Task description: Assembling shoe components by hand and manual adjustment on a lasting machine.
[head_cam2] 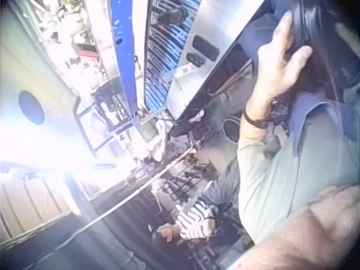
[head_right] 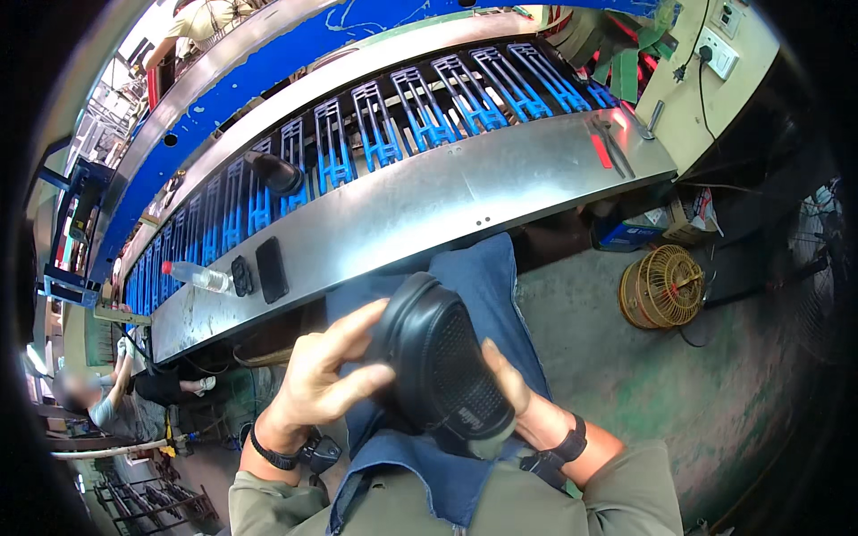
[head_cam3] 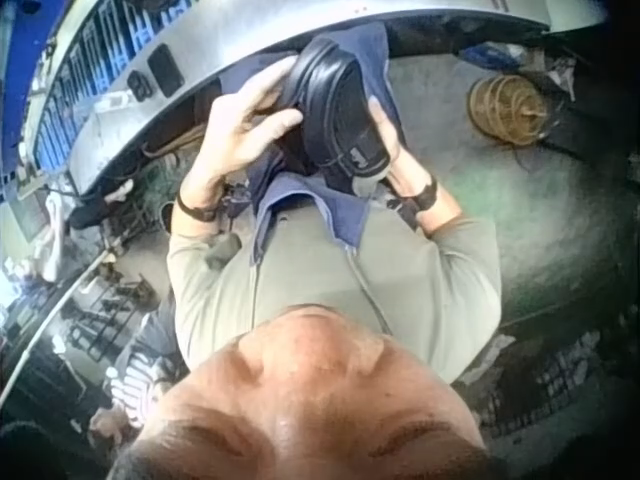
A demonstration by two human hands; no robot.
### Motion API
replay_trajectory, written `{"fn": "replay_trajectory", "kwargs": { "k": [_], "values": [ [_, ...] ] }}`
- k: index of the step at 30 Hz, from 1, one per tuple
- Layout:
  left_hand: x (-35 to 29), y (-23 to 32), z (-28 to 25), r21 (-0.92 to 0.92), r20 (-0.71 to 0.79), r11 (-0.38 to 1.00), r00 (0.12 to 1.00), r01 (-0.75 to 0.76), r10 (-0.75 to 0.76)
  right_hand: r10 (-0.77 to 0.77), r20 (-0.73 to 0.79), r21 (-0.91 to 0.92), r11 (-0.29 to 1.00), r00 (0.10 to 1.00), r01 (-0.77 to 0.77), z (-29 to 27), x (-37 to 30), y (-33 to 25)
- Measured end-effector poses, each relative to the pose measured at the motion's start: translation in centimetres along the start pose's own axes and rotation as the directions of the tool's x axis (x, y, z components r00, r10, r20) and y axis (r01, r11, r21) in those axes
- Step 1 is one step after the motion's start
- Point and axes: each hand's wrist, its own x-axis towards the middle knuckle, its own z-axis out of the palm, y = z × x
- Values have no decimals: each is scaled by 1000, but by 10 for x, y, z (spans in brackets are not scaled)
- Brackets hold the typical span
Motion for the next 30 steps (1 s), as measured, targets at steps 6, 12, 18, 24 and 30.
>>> {"fn": "replay_trajectory", "kwargs": {
  "k": [6,12,18,24,30],
  "values": [
    [-4,6,-10,-77,56,991,992,-108,113,41,11,-107,993,999,-40,5,2,5],
    [7,9,-13,109,-66,994,997,-20,27,22,-53,-218,975,998,-33,19,4,2],
    [7,9,-18,64,-63,997,997,-46,50,52,-3,-126,991,999,-52,-1,-3,13],
    [6,24,-8,326,-52,933,983,-152,179,77,-41,-101,992,996,-81,0,-3,8],
    [2,34,0,455,-55,882,984,-126,169,101,-33,-32,994,994,-102,-1,-6,11]
  ]
}}
